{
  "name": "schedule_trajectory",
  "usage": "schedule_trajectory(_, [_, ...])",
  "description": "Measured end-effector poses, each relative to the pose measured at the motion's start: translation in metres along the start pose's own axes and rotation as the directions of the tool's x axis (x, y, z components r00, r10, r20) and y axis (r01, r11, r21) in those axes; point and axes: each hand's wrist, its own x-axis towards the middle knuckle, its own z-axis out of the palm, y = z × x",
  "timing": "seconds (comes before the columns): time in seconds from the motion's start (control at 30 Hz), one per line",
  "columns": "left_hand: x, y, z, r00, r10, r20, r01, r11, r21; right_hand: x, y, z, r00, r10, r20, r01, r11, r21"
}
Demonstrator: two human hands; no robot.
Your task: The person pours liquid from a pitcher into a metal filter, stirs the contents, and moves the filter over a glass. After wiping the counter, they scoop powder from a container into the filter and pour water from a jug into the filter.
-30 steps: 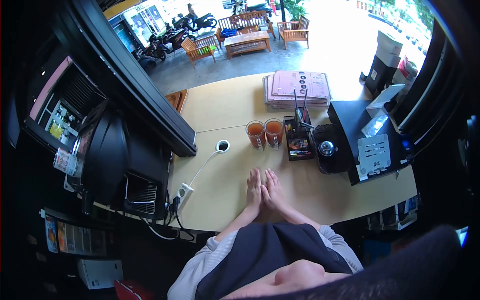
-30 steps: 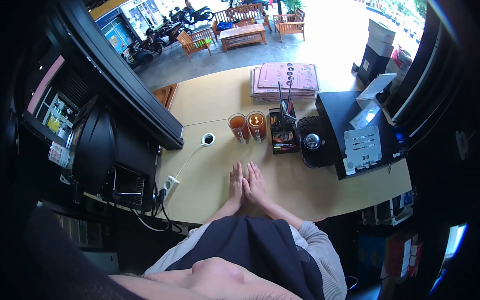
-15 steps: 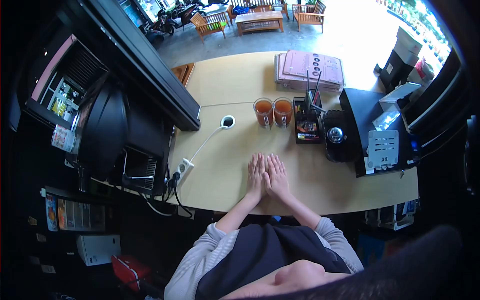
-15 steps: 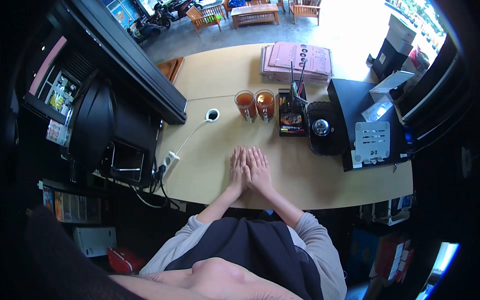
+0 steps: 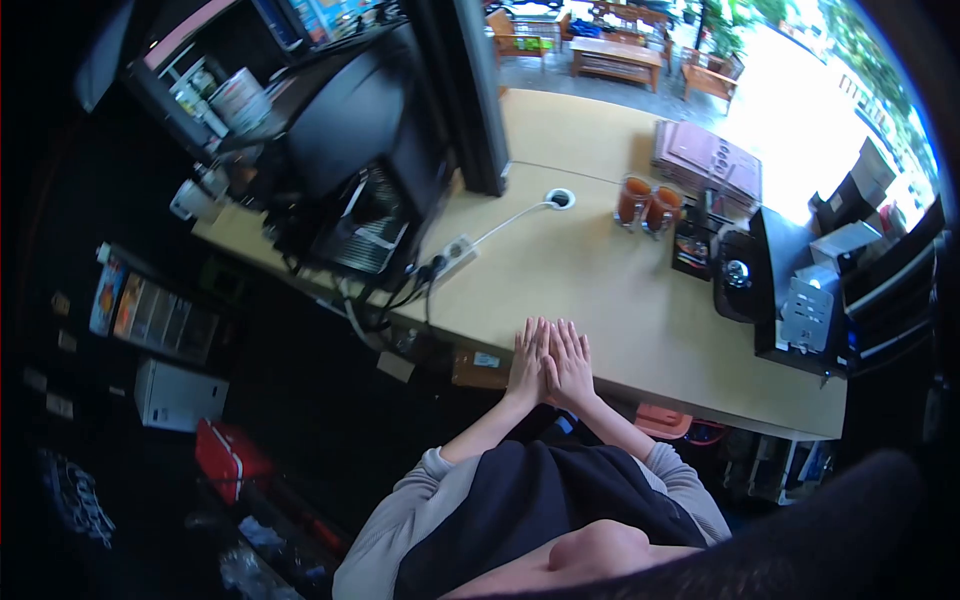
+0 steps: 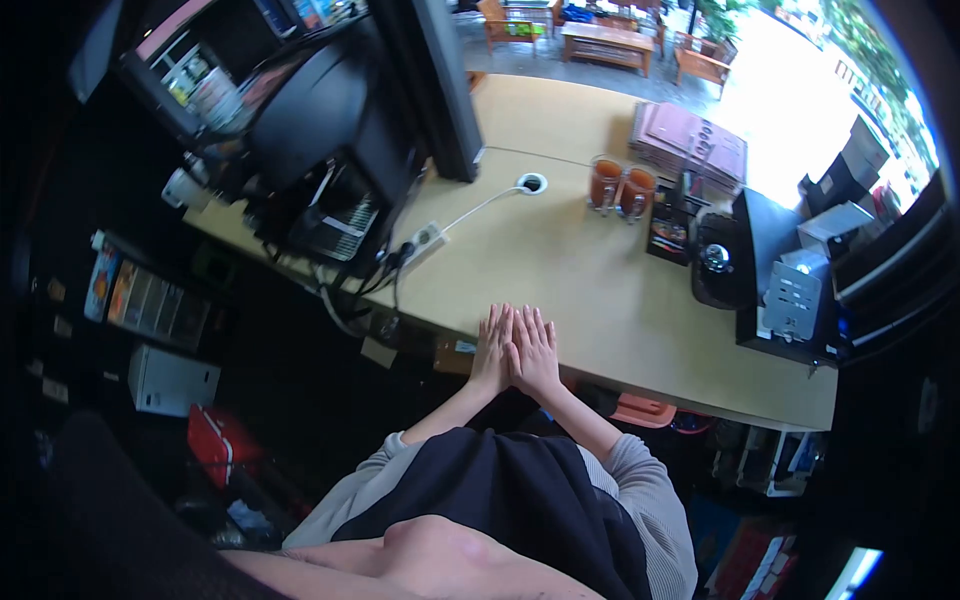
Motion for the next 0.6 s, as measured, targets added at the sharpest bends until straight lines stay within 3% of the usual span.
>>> schedule_trajectory(0.07, [-0.045,-0.014,-0.022,0.997,-0.081,-0.014,0.08,0.995,-0.06,-0.022,-0.038,0.018,0.997,-0.069,0.045,0.067,0.997,0.04])
schedule_trajectory(0.2, [-0.145,-0.048,-0.062,0.975,-0.191,-0.111,0.199,0.978,0.068,-0.064,-0.119,0.058,0.954,-0.257,0.156,0.232,0.96,0.159])
schedule_trajectory(0.27, [-0.189,-0.063,-0.086,0.954,-0.281,-0.099,0.292,0.949,0.118,-0.083,-0.161,0.076,0.915,-0.352,0.196,0.296,0.917,0.267])
schedule_trajectory(0.33, [-0.232,-0.071,-0.111,0.922,-0.381,-0.068,0.387,0.918,0.092,-0.098,-0.198,0.096,0.884,-0.4,0.24,0.341,0.905,0.252])
schedule_trajectory(0.4, [-0.274,-0.079,-0.133,0.872,-0.484,-0.073,0.489,0.865,0.112,-0.116,-0.234,0.113,0.847,-0.444,0.292,0.382,0.891,0.246])
schedule_trajectory(0.47, [-0.314,-0.089,-0.152,0.83,-0.529,-0.175,0.55,0.828,0.105,-0.128,-0.271,0.126,0.799,-0.517,0.307,0.437,0.85,0.294])
schedule_trajectory(0.6, [-0.385,-0.097,-0.188,0.672,-0.68,-0.294,0.726,0.683,0.082,-0.152,-0.34,0.148,0.674,-0.665,0.323,0.526,0.738,0.423])
